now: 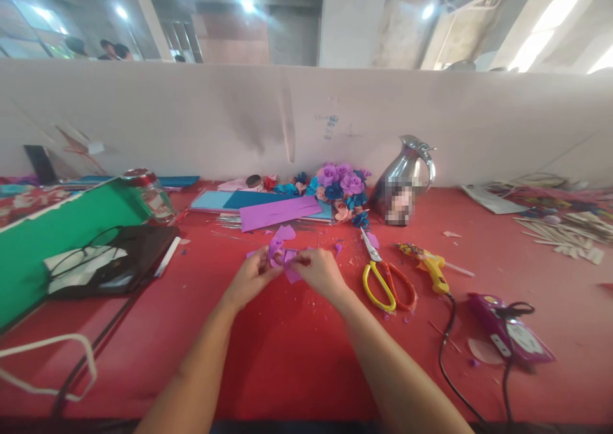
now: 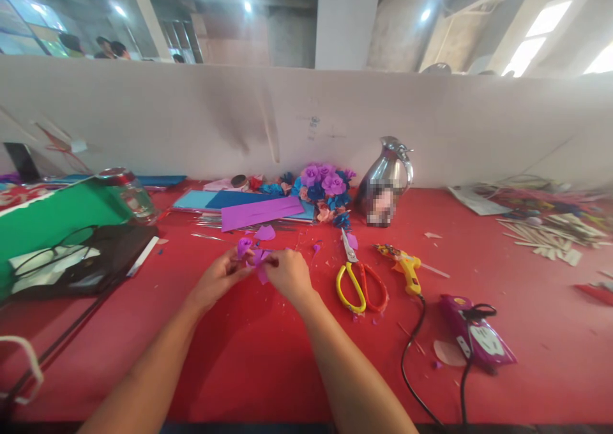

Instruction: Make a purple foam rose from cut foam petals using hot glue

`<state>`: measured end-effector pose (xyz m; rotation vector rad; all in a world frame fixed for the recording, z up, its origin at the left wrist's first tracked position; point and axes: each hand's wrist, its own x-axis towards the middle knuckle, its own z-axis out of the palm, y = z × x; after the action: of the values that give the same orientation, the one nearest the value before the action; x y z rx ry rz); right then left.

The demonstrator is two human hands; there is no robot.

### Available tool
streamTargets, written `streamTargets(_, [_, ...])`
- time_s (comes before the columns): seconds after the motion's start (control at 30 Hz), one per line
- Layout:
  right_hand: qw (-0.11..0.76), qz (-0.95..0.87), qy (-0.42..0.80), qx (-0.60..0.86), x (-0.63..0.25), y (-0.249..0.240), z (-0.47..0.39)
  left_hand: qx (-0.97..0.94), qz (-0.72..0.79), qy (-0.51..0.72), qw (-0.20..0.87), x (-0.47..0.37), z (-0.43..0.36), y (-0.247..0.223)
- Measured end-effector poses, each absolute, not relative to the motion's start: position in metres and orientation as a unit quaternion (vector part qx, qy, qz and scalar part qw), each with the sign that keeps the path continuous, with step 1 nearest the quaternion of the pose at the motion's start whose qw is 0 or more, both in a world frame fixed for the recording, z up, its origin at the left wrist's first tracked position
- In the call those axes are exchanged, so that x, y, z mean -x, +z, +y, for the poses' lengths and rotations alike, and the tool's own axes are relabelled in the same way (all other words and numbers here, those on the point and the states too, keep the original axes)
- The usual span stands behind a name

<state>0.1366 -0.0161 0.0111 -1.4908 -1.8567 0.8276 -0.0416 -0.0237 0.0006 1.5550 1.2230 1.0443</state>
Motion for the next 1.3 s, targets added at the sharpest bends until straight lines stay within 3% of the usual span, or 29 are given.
streamTargets(0.13, [0.486,-0.548,0.435,0.523,-0.137,0.003,-0.009,-0.577,0.504,0.46,0.449,0.046,-0.023,-0.006])
streamTargets(0.23, [0.543,-0.435,0.526,0.489,-0.135,-0.002,-0.006,-0.566,0.508,0.47,0.447,0.049,-0.023,-0.01])
streamTargets(0.5, [0.586,-0.376,0.553,0.458,-0.134,-0.003,-0.005,-0.576,0.51,0.486,0.415,0.042,-0.023,-0.005])
streamTargets(0.8, [0.649,-0.306,0.545,0.434,-0.143,0.003,-0.001,-0.385,0.449,0.593,0.547,0.011,-0.015,0.007])
streamTargets(1.3, [0.651,-0.334,0.538,0.419,-0.134,0.005,-0.01,-0.38,0.413,0.571,0.599,0.01,-0.024,-0.017])
